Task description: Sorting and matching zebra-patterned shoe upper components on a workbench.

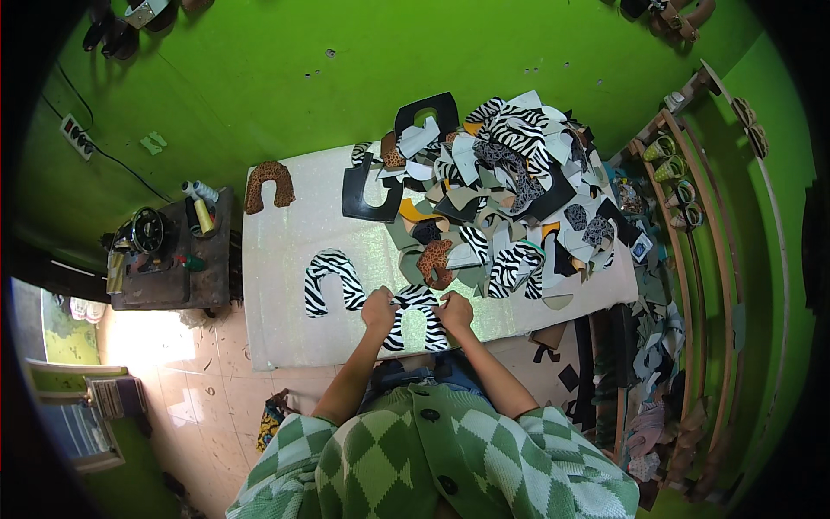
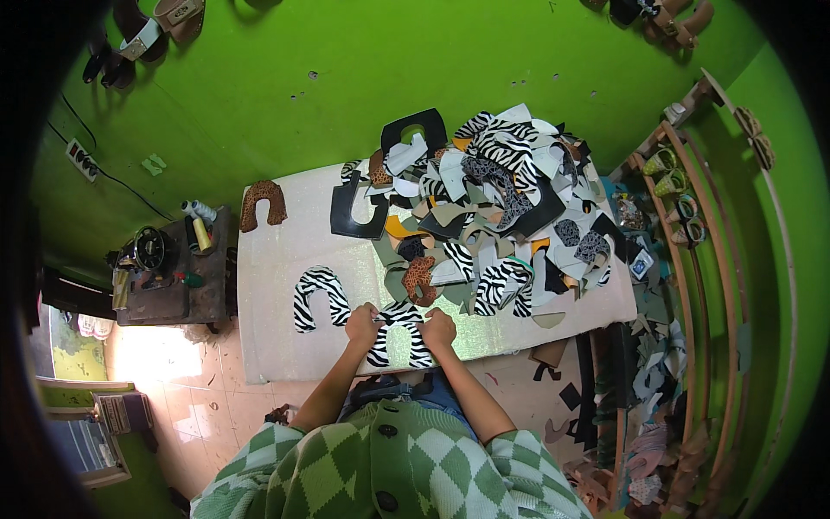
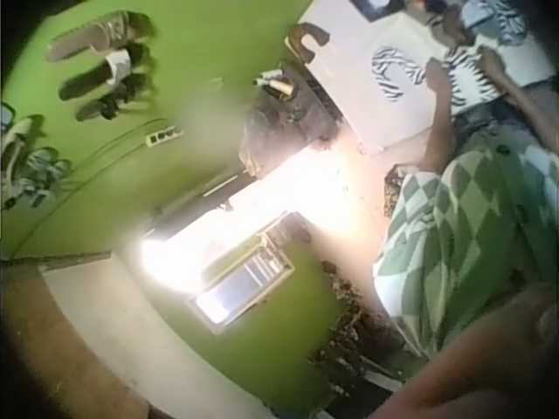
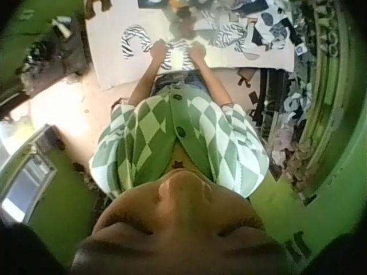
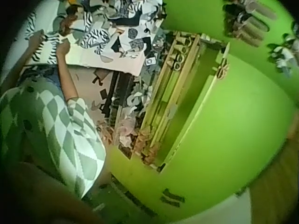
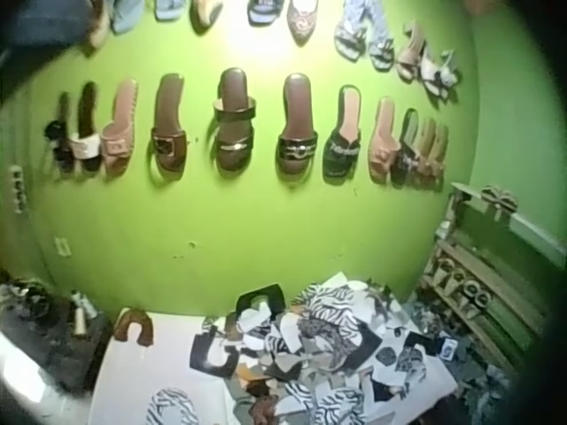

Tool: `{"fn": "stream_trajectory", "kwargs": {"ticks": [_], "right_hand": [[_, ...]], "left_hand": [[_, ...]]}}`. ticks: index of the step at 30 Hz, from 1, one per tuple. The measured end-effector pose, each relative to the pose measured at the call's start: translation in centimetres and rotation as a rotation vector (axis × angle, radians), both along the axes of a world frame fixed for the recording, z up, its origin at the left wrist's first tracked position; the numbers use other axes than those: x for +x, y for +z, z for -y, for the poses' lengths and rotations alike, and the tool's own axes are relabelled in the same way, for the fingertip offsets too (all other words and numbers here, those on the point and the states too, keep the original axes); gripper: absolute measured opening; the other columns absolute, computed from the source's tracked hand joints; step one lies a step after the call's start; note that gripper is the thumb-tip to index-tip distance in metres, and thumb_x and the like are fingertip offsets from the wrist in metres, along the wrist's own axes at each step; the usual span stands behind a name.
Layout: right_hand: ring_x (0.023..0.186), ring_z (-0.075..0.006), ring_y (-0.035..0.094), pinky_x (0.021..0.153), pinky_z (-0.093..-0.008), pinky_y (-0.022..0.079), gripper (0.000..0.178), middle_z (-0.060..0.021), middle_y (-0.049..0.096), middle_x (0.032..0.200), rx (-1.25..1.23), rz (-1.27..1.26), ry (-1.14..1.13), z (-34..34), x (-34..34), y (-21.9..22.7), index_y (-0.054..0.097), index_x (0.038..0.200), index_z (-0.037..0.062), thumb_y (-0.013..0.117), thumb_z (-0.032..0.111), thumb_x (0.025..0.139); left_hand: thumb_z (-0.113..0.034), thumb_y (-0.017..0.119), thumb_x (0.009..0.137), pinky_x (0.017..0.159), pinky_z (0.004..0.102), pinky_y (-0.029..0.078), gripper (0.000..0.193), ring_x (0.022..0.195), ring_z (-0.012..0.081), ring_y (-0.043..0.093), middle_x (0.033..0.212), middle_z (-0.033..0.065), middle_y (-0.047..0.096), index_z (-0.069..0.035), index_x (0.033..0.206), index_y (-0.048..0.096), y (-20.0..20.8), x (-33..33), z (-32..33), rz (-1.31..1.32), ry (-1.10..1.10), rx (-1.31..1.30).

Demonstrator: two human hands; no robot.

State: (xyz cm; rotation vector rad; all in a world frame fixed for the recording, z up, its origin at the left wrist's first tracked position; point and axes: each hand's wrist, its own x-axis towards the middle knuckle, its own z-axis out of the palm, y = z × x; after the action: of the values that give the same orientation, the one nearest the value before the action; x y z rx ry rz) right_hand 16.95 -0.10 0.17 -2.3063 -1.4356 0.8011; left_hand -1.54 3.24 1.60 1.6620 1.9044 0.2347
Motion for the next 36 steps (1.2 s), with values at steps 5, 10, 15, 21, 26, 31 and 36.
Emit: {"fn": "stream_trajectory", "kwargs": {"ticks": [5, 10, 15, 21, 26, 31, 36], "right_hand": [[0.069, -0.0215, 0.064, 0.066, -0.0330, 0.050, 0.032, -0.0057, 0.067, 0.072, 0.015, -0.068, -0.030, 0.6, -0.1, -0.7, 0.067, 0.086, 0.0061, 0.078, 0.026, 0.064], [0.063, -0.0154, 0.063, 0.062, -0.0285, 0.049, 0.023, -0.0071, 0.067, 0.070, -0.003, -0.303, -0.065, 0.8, 0.2, -1.6, 0.070, 0.077, 0.0038, 0.075, 0.025, 0.069], [0.062, -0.0096, 0.059, 0.057, -0.0242, 0.048, 0.020, -0.0041, 0.065, 0.070, 0.006, -0.430, -0.102, 1.0, -0.5, -2.1, 0.069, 0.081, 0.0006, 0.074, 0.019, 0.073], [0.059, -0.0082, 0.057, 0.052, -0.0215, 0.046, 0.016, -0.0033, 0.064, 0.074, -0.125, -0.889, -0.162, -1.4, -2.8, 0.5, 0.066, 0.086, -0.0005, 0.069, 0.014, 0.080], [0.059, -0.0078, 0.058, 0.052, -0.0213, 0.048, 0.020, -0.0015, 0.064, 0.074, -0.170, -0.890, -0.077, -5.4, -6.0, 2.3, 0.067, 0.085, 0.0007, 0.070, 0.020, 0.080], [0.054, -0.0072, 0.055, 0.049, -0.0220, 0.045, 0.023, -0.0022, 0.064, 0.066, -0.040, -0.752, 0.087, -9.4, -12.4, 2.9, 0.068, 0.080, -0.0009, 0.072, 0.022, 0.078], [0.054, -0.0068, 0.054, 0.048, -0.0235, 0.044, 0.022, -0.0024, 0.064, 0.065, 0.102, -0.602, 0.121, -11.6, -15.8, 0.8, 0.068, 0.076, -0.0001, 0.073, 0.021, 0.077]], "left_hand": [[-0.016, 0.078, 0.065, 0.071, 0.0348, 0.050, 0.030, 0.084, 0.0234, 0.064, 0.089, 0.0088, 0.066, -0.008, 0.090, 0.064, -1.4, -1.3, -0.2, 0.136, 0.019, -0.041], [-0.013, 0.077, 0.064, 0.069, 0.0322, 0.050, 0.027, 0.076, 0.0211, 0.066, 0.083, 0.0083, 0.068, -0.006, 0.087, 0.065, -2.2, -2.8, -0.2, 0.293, -0.009, 0.024], [-0.012, 0.075, 0.067, 0.066, 0.0295, 0.050, 0.022, 0.073, 0.0194, 0.066, 0.079, 0.0093, 0.068, -0.005, 0.086, 0.065, -2.3, -4.1, -0.3, 0.451, -0.017, 0.034], [-0.014, 0.073, 0.071, 0.060, 0.0272, 0.049, 0.024, 0.067, 0.0153, 0.063, 0.077, 0.0073, 0.068, -0.003, 0.091, 0.065, -4.0, -9.0, -1.4, 0.651, 0.133, -0.027], [-0.008, 0.071, 0.074, 0.051, 0.0211, 0.045, 0.026, 0.063, 0.0090, 0.058, 0.081, 0.0058, 0.065, -0.002, 0.097, 0.061, -1.3, -12.6, -3.6, 0.834, 0.278, -0.068], [-0.007, 0.068, 0.076, 0.056, 0.0217, 0.048, 0.026, 0.069, 0.0108, 0.060, 0.085, 0.0078, 0.066, -0.002, 0.100, 0.060, -0.8, -18.1, -4.3, 0.869, 0.467, 0.000], [-0.007, 0.066, 0.076, 0.062, 0.0247, 0.050, 0.024, 0.074, 0.0134, 0.063, 0.087, 0.0091, 0.068, -0.003, 0.099, 0.061, -0.8, -19.9, -5.1, 0.703, 0.460, 0.144]]}}
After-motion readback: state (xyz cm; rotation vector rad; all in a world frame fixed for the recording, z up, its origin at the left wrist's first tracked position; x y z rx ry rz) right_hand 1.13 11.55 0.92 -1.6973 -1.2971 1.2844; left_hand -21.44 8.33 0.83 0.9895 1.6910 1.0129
